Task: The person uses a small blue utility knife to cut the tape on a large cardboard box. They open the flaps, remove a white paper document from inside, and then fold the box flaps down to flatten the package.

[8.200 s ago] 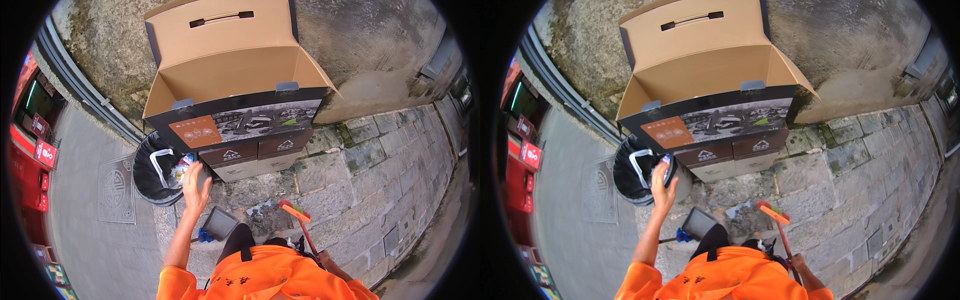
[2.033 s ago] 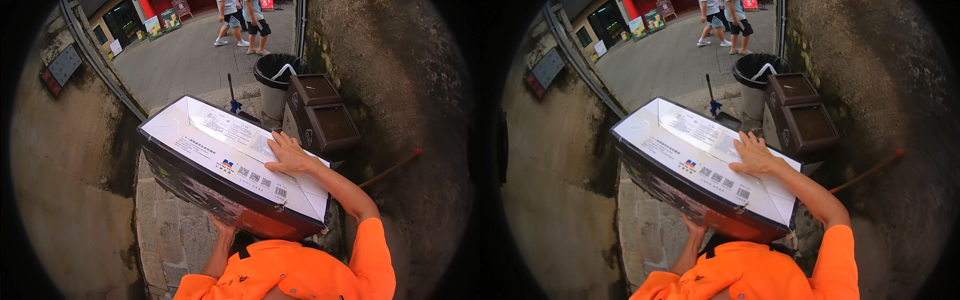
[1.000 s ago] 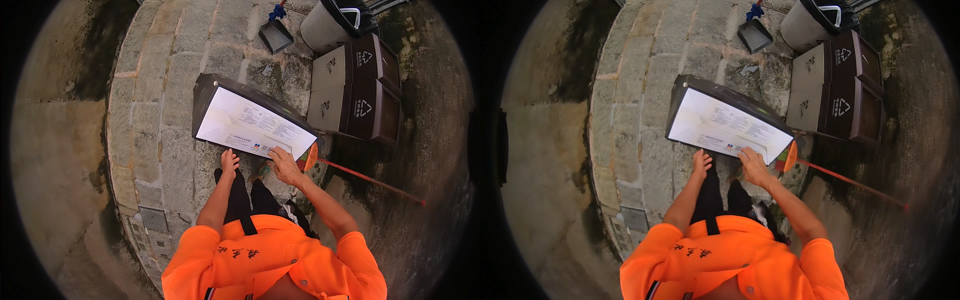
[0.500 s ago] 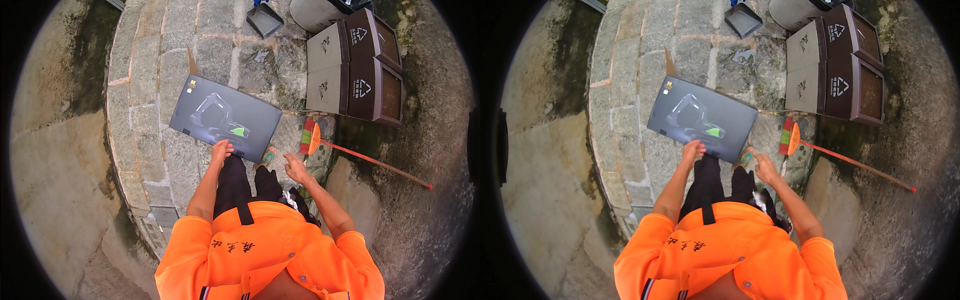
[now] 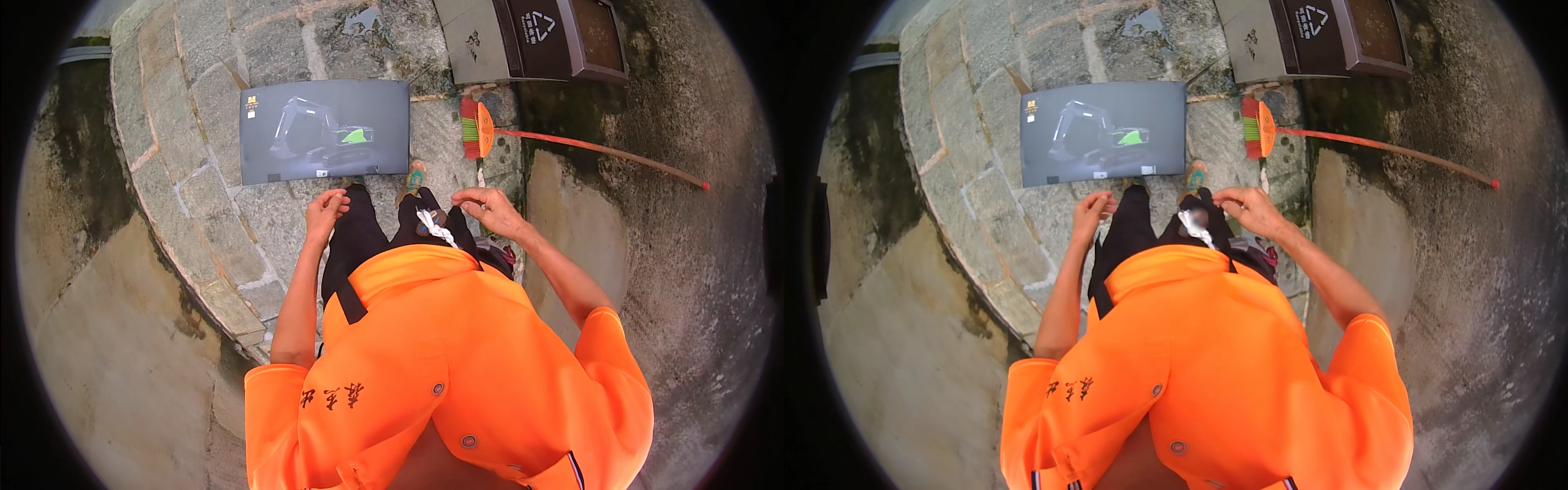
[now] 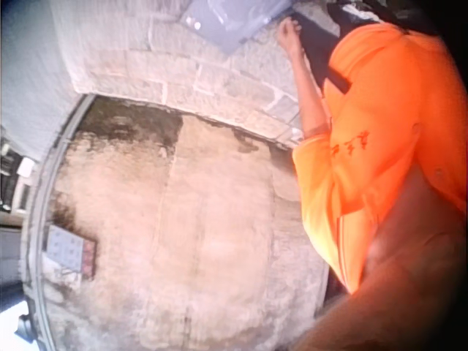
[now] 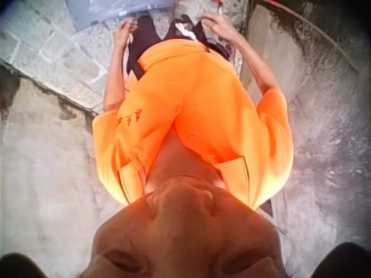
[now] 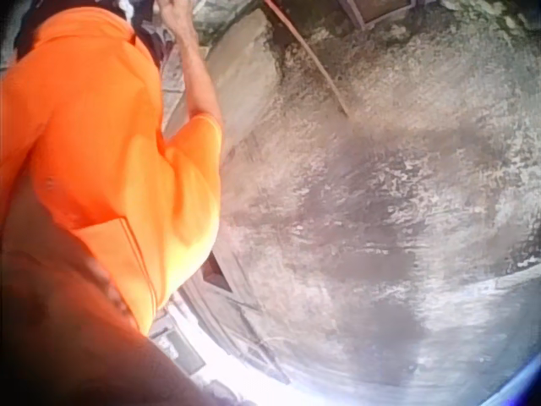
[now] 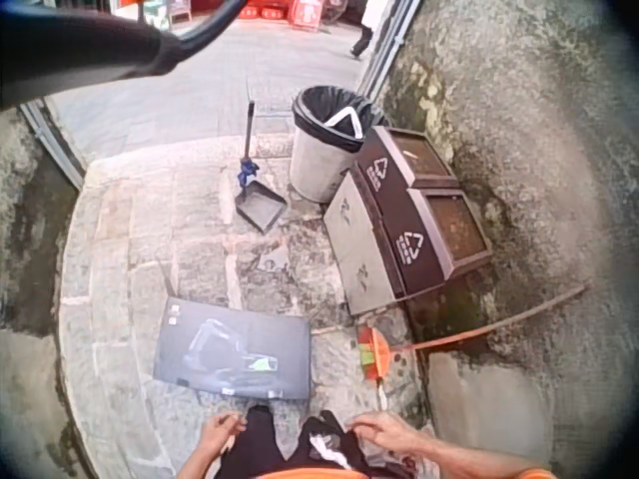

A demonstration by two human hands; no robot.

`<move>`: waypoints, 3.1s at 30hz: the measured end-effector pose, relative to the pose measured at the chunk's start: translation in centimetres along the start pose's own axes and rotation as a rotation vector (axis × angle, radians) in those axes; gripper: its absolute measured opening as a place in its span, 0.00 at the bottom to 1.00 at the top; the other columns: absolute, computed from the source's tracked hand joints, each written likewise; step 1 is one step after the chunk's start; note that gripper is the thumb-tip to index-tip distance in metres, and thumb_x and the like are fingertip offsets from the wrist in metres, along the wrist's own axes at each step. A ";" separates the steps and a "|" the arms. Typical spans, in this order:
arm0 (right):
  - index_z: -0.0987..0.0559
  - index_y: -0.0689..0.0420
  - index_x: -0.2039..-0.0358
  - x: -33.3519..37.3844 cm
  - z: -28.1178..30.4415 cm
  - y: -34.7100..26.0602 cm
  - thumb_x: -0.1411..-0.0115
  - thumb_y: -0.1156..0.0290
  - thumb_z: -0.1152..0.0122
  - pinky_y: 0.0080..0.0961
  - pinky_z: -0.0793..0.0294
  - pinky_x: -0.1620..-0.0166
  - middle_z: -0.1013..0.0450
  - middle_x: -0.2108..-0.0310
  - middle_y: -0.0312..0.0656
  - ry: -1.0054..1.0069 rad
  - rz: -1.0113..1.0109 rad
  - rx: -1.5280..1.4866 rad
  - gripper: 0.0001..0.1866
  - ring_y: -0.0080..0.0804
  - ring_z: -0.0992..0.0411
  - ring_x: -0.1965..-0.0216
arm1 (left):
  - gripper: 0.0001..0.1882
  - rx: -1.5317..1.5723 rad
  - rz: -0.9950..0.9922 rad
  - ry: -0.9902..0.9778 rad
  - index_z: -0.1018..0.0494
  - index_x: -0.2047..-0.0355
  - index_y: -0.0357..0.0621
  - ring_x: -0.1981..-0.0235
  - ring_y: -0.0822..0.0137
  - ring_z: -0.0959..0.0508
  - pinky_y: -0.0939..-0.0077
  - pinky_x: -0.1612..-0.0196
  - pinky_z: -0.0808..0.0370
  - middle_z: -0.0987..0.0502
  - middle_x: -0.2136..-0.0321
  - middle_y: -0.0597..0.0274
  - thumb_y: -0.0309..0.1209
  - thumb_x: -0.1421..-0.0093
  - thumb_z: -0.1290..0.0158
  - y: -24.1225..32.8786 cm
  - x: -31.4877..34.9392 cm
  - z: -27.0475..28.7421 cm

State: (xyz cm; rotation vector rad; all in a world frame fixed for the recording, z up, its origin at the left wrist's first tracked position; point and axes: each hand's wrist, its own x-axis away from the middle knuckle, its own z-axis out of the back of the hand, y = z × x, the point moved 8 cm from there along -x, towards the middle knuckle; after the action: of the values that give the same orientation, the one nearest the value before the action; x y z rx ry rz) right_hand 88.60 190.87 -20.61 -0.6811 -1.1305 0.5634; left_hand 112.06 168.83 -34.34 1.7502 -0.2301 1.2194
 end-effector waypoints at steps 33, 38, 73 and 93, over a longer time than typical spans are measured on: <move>0.27 0.64 0.57 3.0 -2.6 1.5 0.47 0.84 0.41 0.16 0.28 0.64 0.26 0.68 0.36 0.009 -0.028 -0.832 0.16 0.20 0.27 0.67 | 0.19 -0.065 -0.133 -0.517 0.36 0.45 0.42 0.67 0.73 0.24 0.77 0.60 0.28 0.22 0.63 0.60 0.32 0.35 0.56 7.3 9.3 -15.6; 0.24 0.63 0.71 4.6 -1.7 -2.7 0.52 0.86 0.43 0.15 0.33 0.64 0.29 0.66 0.36 -0.006 0.251 -0.572 0.07 0.20 0.31 0.65 | 0.17 0.108 -0.071 -0.558 0.34 0.47 0.39 0.66 0.71 0.24 0.78 0.58 0.27 0.24 0.63 0.60 0.31 0.36 0.55 9.1 10.6 -16.5; 0.29 0.63 0.74 7.3 -2.7 0.1 0.49 0.81 0.48 0.35 0.27 0.54 0.32 0.68 0.44 -0.044 0.199 -1.356 0.01 0.38 0.28 0.62 | 0.12 0.029 -0.052 -0.636 0.26 0.58 0.37 0.84 0.79 0.33 0.87 0.77 0.36 0.26 0.81 0.69 0.24 0.43 0.47 7.9 11.8 -15.1; 0.27 0.64 0.75 6.3 -3.2 -2.5 0.47 0.72 0.50 0.29 0.29 0.58 0.29 0.72 0.49 -0.172 0.118 -1.287 0.08 0.37 0.29 0.66 | 0.07 0.006 -0.209 -0.448 0.22 0.76 0.35 0.72 0.77 0.27 0.82 0.66 0.32 0.23 0.75 0.65 0.27 0.47 0.44 7.9 9.4 -16.0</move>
State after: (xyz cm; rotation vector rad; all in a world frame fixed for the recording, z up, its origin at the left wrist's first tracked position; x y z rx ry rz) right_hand 93.80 193.02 -15.73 -1.8259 -1.5744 -0.0994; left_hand 101.79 180.35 -21.39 1.9823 -0.2949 0.6701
